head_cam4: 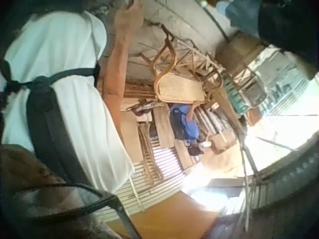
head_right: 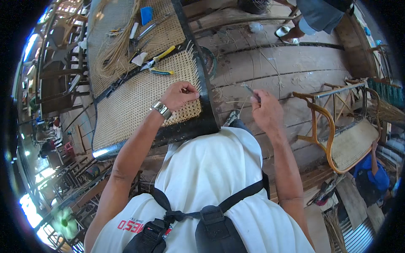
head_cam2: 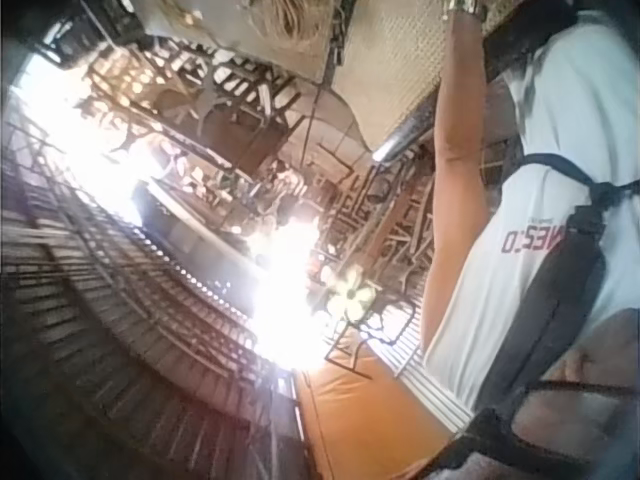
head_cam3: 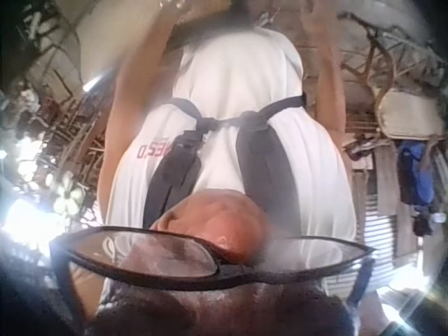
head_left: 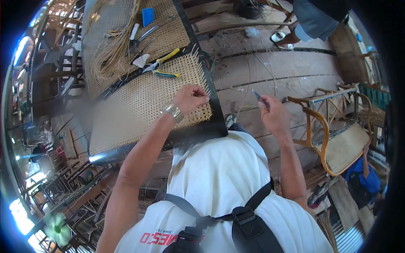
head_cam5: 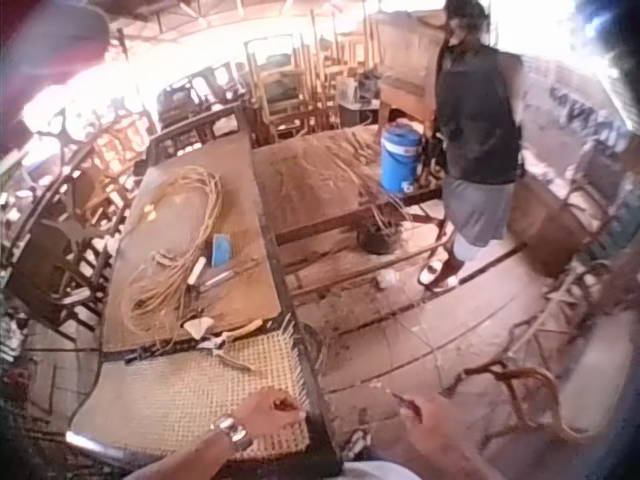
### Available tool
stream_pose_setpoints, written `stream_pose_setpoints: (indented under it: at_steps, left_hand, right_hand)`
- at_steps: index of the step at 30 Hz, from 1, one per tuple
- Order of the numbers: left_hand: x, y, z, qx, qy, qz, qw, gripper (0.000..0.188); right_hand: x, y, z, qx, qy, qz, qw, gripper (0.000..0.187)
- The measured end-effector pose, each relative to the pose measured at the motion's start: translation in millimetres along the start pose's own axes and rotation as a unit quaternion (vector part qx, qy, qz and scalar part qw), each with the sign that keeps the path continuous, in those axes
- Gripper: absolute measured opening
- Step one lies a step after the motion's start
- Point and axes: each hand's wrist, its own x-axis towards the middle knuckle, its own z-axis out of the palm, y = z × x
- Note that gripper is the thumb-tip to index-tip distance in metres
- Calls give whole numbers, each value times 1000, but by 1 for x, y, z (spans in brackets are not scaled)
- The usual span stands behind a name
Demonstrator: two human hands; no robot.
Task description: Weaving and repairing the rattan seat of a chair frame.
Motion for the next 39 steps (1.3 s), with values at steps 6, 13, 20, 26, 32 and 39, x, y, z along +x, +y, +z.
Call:
stream_pose_setpoints:
  at_steps: [6, 13, 20, 26, 32, 39]
  left_hand:
    - [1, -3, 14, 43, 58, 19, 997, 24]
    - [-60, 40, 63, -335, -30, 61, 940, 40]
    - [-75, 41, 21, -577, 224, 15, 785, 31]
    - [-40, -75, -111, -781, 150, 187, 577, 32]
    - [2, -58, -234, -921, 159, 256, 247, 18]
    - [75, -65, -230, -767, 113, 235, 587, 25]
  right_hand:
    - [14, -27, 39, 309, -54, 121, 942, 23]
    - [-3, -99, 19, 420, -141, 20, 896, 21]
    - [-6, -92, 35, 246, -123, -12, 961, 45]
    - [13, 88, 62, 182, -9, 210, 961, 42]
    - [-46, 83, 32, 196, -1, 309, 931, 27]
    - [-81, -27, 53, 172, 153, 264, 937, 24]
